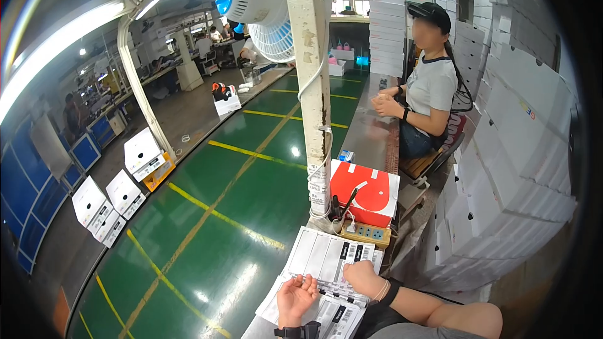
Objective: Organizing and checking barcode labels for shoe manufacturing at a workstation.
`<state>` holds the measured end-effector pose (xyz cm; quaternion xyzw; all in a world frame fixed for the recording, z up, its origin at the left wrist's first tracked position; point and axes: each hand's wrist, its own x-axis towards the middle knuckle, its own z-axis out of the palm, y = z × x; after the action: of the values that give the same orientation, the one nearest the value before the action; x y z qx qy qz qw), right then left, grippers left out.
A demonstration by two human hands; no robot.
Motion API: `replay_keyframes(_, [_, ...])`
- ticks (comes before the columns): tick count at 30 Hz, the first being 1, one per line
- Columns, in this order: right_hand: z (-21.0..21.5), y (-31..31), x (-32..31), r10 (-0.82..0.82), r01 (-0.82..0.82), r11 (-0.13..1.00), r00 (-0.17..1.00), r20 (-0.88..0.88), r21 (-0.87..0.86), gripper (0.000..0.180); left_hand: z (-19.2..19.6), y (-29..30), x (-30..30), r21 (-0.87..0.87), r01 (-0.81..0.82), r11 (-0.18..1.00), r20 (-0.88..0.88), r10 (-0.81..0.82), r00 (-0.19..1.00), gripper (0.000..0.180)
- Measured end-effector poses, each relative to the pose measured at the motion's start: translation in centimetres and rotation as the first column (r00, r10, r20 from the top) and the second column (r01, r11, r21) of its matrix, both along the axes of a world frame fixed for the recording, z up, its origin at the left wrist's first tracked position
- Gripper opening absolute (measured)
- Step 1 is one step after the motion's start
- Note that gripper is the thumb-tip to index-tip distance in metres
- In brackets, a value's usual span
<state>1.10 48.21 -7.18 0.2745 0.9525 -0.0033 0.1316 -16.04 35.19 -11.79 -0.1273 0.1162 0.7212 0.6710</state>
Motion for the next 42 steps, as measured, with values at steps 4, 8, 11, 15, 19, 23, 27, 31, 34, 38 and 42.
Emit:
replay_keyframes(4, [-0.1,0.1,0.0,-0.019,0.019,1.0,1.0,0.0,0.0,0.026,0.6,0.1,-0.5,-0.105,0.002,0.994,0.077,0.006,0.997,0.017])
replay_keyframes(8, [0.1,0.2,0.0,0.011,-0.011,1.0,0.999,-0.03,0.006,0.028,-0.8,-0.7,-1.3,-0.144,-0.081,0.986,0.162,0.104,0.981,0.014])
replay_keyframes(11, [-0.5,0.2,-0.1,-0.03,0.031,0.999,1.0,-0.005,0.02,0.026,-1.4,-1.5,-1.9,-0.123,-0.151,0.981,0.168,0.17,0.971,0.014])
replay_keyframes(15, [0.1,-0.1,-0.2,0.043,-0.029,0.992,0.992,-0.12,0.119,0.018,-1.5,-1.8,-2.5,-0.12,-0.17,0.978,0.094,0.182,0.979,0.017])
replay_keyframes(19, [-1.7,0.3,-0.5,0.03,-0.031,0.997,0.999,0.025,0.064,0.03,-1.1,-2.1,-2.7,0.034,-0.076,0.997,0.035,0.075,0.997,0.029])
replay_keyframes(23, [-3.3,0.6,0.1,0.086,-0.084,0.989,0.996,-0.015,0.121,0.02,0.0,-1.8,-2.5,0.009,-0.08,0.997,0.038,0.08,0.996,0.028])
replay_keyframes(27, [-1.7,0.0,0.1,0.104,-0.065,0.976,0.978,-0.182,0.209,0.018,-0.6,-1.7,-2.5,0.094,-0.029,0.995,0.064,0.023,0.998,0.029])
replay_keyframes(31, [-0.4,-0.4,0.1,0.106,-0.081,0.976,0.987,-0.119,0.202,0.019,0.0,-1.8,-2.2,0.071,-0.048,0.996,0.056,0.044,0.997,0.03])
replay_keyframes(34, [-0.4,-0.3,-0.3,0.052,-0.05,0.991,0.999,-0.015,0.12,0.015,-0.4,-1.9,-2.1,0.077,-0.042,0.996,0.064,0.037,0.997,0.03])
replay_keyframes(38, [0.2,-0.4,-0.2,0.079,-0.066,0.986,0.993,-0.086,0.151,0.02,-0.2,-1.9,-2.2,0.087,-0.042,0.995,0.06,0.037,0.998,0.031])
replay_keyframes(42, [-1.1,-0.3,-0.2,0.087,-0.058,0.972,0.989,-0.12,0.229,0.02,0.2,-1.8,-2.2,0.067,-0.04,0.997,0.029,0.038,0.999,0.031])
